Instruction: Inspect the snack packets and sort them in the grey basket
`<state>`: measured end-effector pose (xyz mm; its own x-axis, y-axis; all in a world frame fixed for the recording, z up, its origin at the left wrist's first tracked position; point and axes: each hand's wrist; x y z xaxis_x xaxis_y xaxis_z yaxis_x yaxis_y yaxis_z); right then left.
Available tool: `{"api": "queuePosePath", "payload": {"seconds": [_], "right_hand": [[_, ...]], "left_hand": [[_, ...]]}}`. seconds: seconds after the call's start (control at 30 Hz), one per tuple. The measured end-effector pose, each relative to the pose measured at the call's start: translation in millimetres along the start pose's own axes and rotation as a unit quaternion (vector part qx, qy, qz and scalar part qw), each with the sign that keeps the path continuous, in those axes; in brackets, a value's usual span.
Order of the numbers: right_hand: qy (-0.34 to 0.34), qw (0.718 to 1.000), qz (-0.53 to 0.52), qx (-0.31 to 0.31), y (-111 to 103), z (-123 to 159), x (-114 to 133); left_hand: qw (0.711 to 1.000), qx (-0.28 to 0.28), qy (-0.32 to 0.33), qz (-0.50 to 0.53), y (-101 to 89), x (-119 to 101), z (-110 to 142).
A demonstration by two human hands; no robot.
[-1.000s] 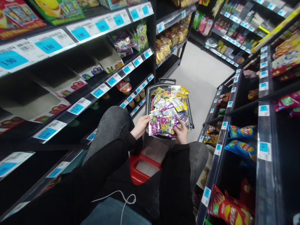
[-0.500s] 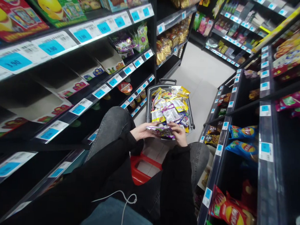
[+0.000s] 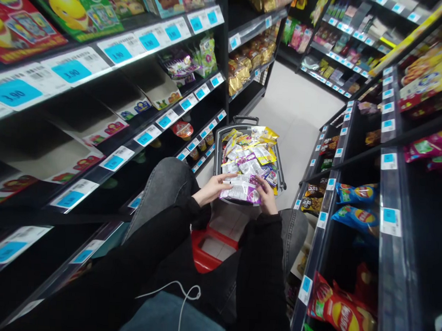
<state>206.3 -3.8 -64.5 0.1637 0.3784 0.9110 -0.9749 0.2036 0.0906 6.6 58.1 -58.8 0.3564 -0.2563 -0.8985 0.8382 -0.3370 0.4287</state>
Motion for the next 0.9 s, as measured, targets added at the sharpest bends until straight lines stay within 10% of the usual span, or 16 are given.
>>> {"api": "queuePosePath", "payload": {"seconds": [0.37, 0.67, 0.9], "right_hand": [[-0.038, 0.992, 0.119, -0.009, 3.5, -6.6, -6.0], [-0.062, 0.995, 0.063, -0.038, 12.2, -9.5, -12.6], [-0.038, 0.996, 0.078, -0.026, 5.0, -3.5, -6.7]], "left_hand": [[0.971, 0.009, 0.074, -0.228, -4.1, 4.4, -1.5], [0.97, -0.057, 0.122, -0.203, -3.8, 5.8, -4.7], [0.982, 0.006, 0.094, -0.164, -9.7, 2.9, -4.6]]}}
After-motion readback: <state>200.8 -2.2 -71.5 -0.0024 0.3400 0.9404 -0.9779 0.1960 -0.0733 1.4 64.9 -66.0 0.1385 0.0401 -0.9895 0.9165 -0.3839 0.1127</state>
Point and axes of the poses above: each hand's wrist, its own z-axis away from the middle knuckle, its own y-axis out of the palm, x = y × z, and after that the axes turned 14 degrees about y, right-handed
